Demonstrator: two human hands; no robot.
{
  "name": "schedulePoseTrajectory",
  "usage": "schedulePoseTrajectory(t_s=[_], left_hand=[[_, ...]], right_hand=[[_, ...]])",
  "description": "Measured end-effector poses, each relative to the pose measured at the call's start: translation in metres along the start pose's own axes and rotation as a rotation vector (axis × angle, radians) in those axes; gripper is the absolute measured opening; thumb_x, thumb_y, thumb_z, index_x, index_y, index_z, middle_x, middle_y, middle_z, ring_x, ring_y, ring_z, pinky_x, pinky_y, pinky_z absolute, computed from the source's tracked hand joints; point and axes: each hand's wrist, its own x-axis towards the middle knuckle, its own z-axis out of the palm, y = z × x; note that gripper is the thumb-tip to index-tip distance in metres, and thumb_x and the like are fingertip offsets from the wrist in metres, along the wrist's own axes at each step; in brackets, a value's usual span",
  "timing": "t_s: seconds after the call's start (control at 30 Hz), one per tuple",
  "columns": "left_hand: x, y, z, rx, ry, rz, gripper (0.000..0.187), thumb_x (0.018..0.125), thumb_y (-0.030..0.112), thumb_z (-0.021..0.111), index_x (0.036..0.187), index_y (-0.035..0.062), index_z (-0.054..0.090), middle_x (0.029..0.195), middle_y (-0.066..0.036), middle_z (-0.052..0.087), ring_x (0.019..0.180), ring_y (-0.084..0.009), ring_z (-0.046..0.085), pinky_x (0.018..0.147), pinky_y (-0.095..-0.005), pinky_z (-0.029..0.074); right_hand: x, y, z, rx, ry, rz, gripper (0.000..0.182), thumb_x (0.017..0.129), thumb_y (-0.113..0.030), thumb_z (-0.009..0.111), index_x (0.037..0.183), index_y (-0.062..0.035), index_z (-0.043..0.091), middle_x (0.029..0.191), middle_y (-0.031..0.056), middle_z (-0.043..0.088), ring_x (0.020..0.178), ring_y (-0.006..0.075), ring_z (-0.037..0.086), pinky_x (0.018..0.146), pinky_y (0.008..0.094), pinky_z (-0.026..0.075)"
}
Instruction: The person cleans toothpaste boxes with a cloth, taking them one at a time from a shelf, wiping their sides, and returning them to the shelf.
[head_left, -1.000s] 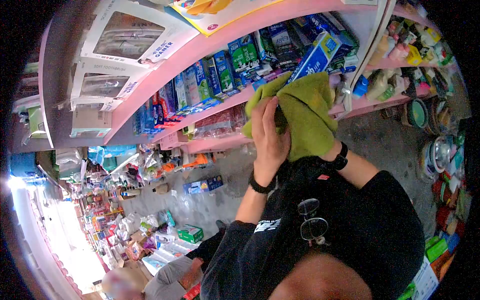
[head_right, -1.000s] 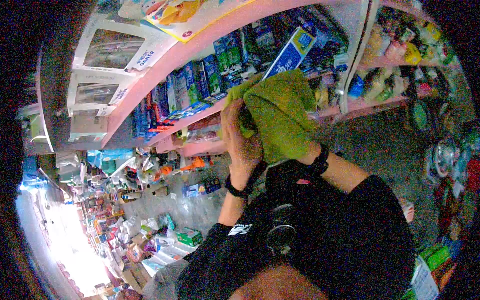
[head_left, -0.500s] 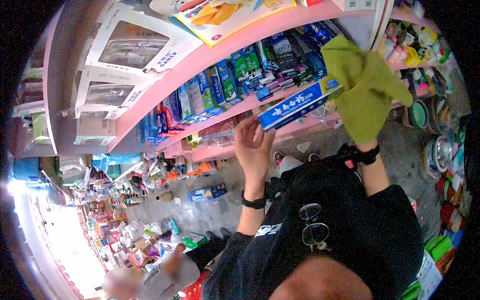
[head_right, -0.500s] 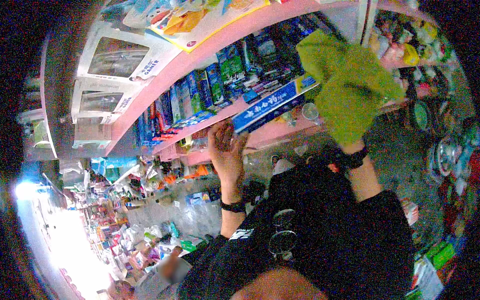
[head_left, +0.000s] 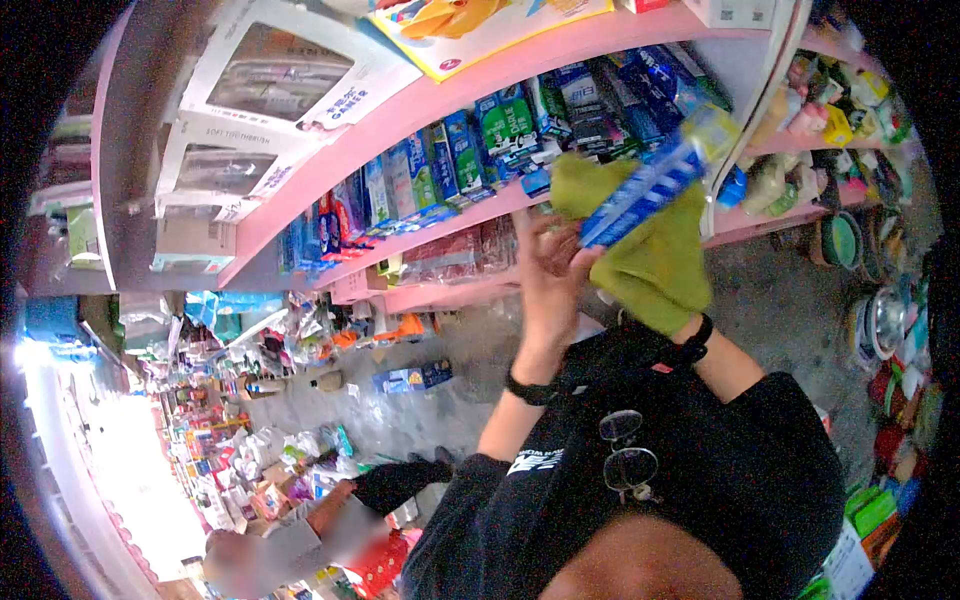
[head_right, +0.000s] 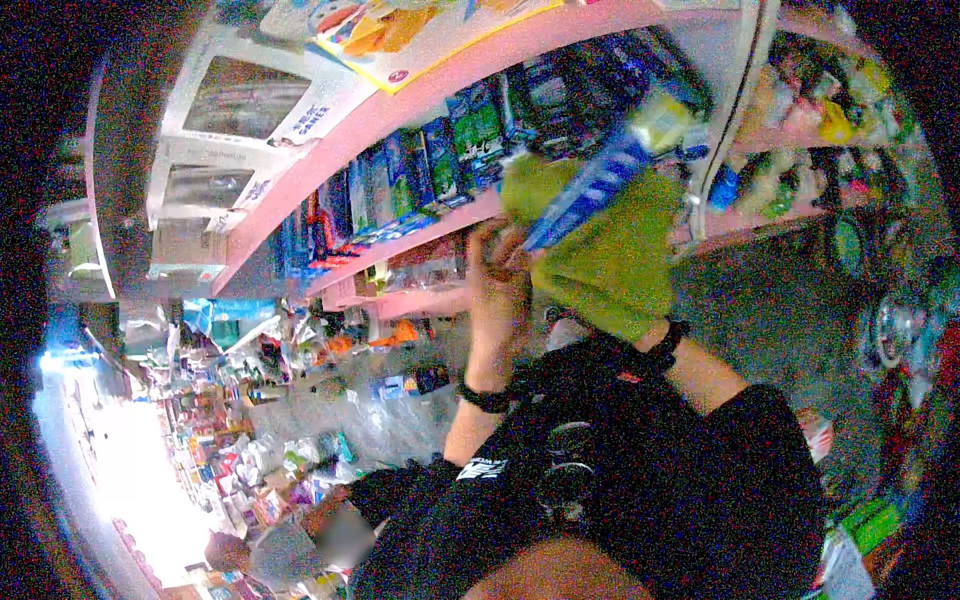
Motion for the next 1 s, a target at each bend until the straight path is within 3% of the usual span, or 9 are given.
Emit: schedulePoseTrajectory(t_s=[0.1,0.17,0.43,0.5,0.7,0.73,0.83,0.9,1.0], left_hand=[[-0.005,-0.007,-0.006,-0.041,-0.006,0.016,0.053,0.072,-0.014,0.056,0.114,0.0095,0.034,0.115,-0.009,0.045,0.109,-0.0217,0.047,0.088,-0.0306,0.044],[-0.006,-0.006,-0.008,-0.084,0.026,0.008,0.052,0.072,-0.012,0.060,0.112,0.0065,0.032,0.107,-0.007,0.046,0.101,-0.0176,0.050,0.084,-0.0285,0.045],[-0.013,-0.025,-0.100,-0.219,0.084,-0.209,0.044,0.077,-0.006,0.058,0.113,0.0070,0.037,0.110,-0.012,0.049,0.101,-0.0221,0.050,0.080,-0.0313,0.046],[-0.016,-0.051,-0.128,-0.525,0.266,-0.193,0.036,0.083,0.001,0.054,0.114,0.0059,0.037,0.108,-0.014,0.051,0.097,-0.0231,0.053,0.080,-0.0341,0.047],[0.026,-0.111,-0.176,-0.541,0.412,-0.311,0.028,0.084,0.004,0.054,0.109,0.0025,0.041,0.100,-0.012,0.052,0.088,-0.0218,0.055,0.075,-0.0347,0.050],[0.045,-0.124,-0.178,-0.557,0.376,-0.299,0.029,0.084,0.004,0.054,0.110,0.0021,0.041,0.097,-0.011,0.053,0.087,-0.0210,0.055,0.074,-0.0338,0.050],[0.094,-0.127,-0.154,-0.580,0.306,-0.218,0.028,0.084,0.006,0.055,0.109,0.0018,0.043,0.091,-0.010,0.055,0.084,-0.0195,0.056,0.070,-0.0316,0.051],[0.131,-0.132,-0.125,-0.612,0.505,-0.172,0.028,0.084,0.007,0.056,0.109,0.0010,0.046,0.090,-0.010,0.056,0.083,-0.0183,0.056,0.069,-0.0289,0.049],[0.178,-0.159,-0.128,-0.771,0.333,-0.120,0.026,0.084,0.008,0.056,0.107,-0.0022,0.050,0.093,-0.011,0.057,0.083,-0.0189,0.056,0.071,-0.0281,0.047]], right_hand=[[0.005,0.005,0.006,0.114,0.083,-0.022,0.037,0.069,-0.025,0.058,0.100,-0.0068,0.059,0.089,0.0108,0.062,0.083,0.0269,0.059,0.077,0.0359,0.048],[0.015,0.006,-0.014,-0.220,-0.439,0.244,0.035,0.070,-0.025,0.058,0.100,-0.0069,0.059,0.095,0.0107,0.061,0.088,0.0255,0.058,0.078,0.0360,0.047],[-0.005,0.114,-0.057,-0.192,0.185,0.586,0.039,0.078,-0.030,0.053,0.111,-0.0085,0.053,0.110,0.0107,0.053,0.102,0.0287,0.049,0.086,0.0369,0.039],[-0.021,0.122,-0.077,-0.268,0.227,0.699,0.040,0.080,-0.032,0.052,0.113,-0.0089,0.051,0.114,0.0107,0.051,0.105,0.0295,0.047,0.088,0.0371,0.037],[-0.029,0.092,-0.102,-0.455,0.114,0.993,0.043,0.087,-0.036,0.049,0.121,-0.0101,0.046,0.125,0.0107,0.045,0.115,0.0318,0.040,0.094,0.0378,0.032],[-0.011,0.063,-0.110,-0.101,0.101,1.064,0.047,0.085,-0.039,0.051,0.122,-0.0097,0.046,0.124,0.0132,0.046,0.115,0.0333,0.041,0.097,0.0365,0.030],[-0.073,0.093,-0.093,-0.096,0.229,0.952,0.047,0.085,-0.038,0.051,0.121,-0.0094,0.046,0.123,0.0132,0.047,0.114,0.0328,0.042,0.096,0.0364,0.031],[-0.098,0.095,-0.087,-0.056,0.251,0.935,0.046,0.084,-0.037,0.051,0.121,-0.0092,0.046,0.122,0.0132,0.047,0.114,0.0325,0.042,0.096,0.0364,0.031],[-0.116,0.098,-0.086,-0.018,0.266,0.915,0.046,0.084,-0.036,0.051,0.121,-0.0089,0.046,0.122,0.0132,0.047,0.113,0.0321,0.042,0.096,0.0363,0.032]])
